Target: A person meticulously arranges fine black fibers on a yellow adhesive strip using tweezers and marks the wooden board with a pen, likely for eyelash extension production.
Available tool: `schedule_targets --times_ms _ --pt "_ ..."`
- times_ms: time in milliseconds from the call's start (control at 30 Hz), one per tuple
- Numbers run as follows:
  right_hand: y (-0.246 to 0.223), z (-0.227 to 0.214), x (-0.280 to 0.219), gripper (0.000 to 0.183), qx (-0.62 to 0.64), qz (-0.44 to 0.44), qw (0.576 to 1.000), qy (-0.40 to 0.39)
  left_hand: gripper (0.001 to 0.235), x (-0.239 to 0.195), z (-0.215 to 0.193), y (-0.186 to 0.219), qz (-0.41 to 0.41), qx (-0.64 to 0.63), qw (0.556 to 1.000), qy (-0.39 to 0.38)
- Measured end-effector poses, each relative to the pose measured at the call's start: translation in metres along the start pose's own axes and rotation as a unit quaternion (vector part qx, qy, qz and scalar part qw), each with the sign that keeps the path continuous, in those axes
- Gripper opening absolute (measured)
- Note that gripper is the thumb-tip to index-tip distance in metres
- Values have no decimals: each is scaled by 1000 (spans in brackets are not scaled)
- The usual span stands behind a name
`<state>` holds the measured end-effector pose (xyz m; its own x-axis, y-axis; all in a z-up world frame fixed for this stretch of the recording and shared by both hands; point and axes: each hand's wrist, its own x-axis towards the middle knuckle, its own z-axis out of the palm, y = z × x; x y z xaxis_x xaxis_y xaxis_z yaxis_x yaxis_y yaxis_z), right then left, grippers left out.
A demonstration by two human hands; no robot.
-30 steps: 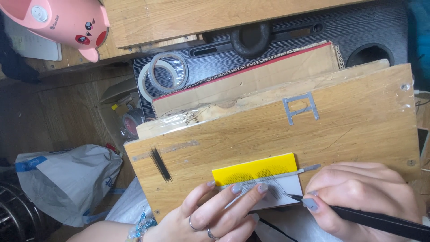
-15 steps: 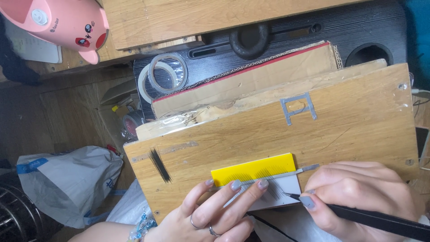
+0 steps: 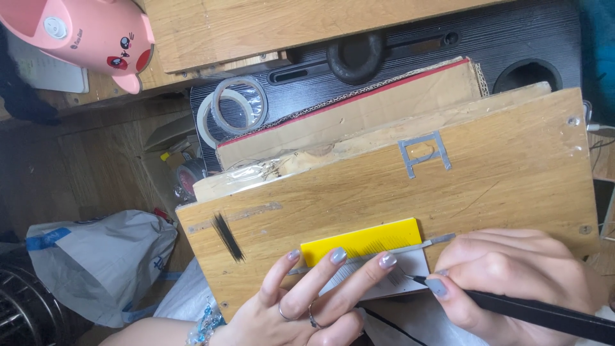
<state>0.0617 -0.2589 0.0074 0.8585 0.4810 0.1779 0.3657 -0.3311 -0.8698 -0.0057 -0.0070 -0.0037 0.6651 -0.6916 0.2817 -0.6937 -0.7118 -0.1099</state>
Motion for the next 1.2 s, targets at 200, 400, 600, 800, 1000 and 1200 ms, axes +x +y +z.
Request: schedule_targets --times_ms 200,400,600,800,1000,1200 --pt "5 -1 -2 13 7 -13 1000 -8 16 4 -2 1 -7 4 1000 -12" --pt "8 -2 -4 13 4 -20 1000 -11 14 6 -4 0 -4 10 1000 -17" --pt "8 -2 -4 12 10 -12 1000 -13 14 7 -5 -2 1 16 1000 -18" --pt "6 0 -3 14 13 -12 1000 -3 12 10 -7 -2 -4 5 1000 -26" --pt "6 1 -7 15 24 7 999 33 10 9 -11 -3 -12 -42 999 -24" --pt "19 -4 -18 12 28 -6 999 33 24 -17 -9 -4 12 -51 998 18"
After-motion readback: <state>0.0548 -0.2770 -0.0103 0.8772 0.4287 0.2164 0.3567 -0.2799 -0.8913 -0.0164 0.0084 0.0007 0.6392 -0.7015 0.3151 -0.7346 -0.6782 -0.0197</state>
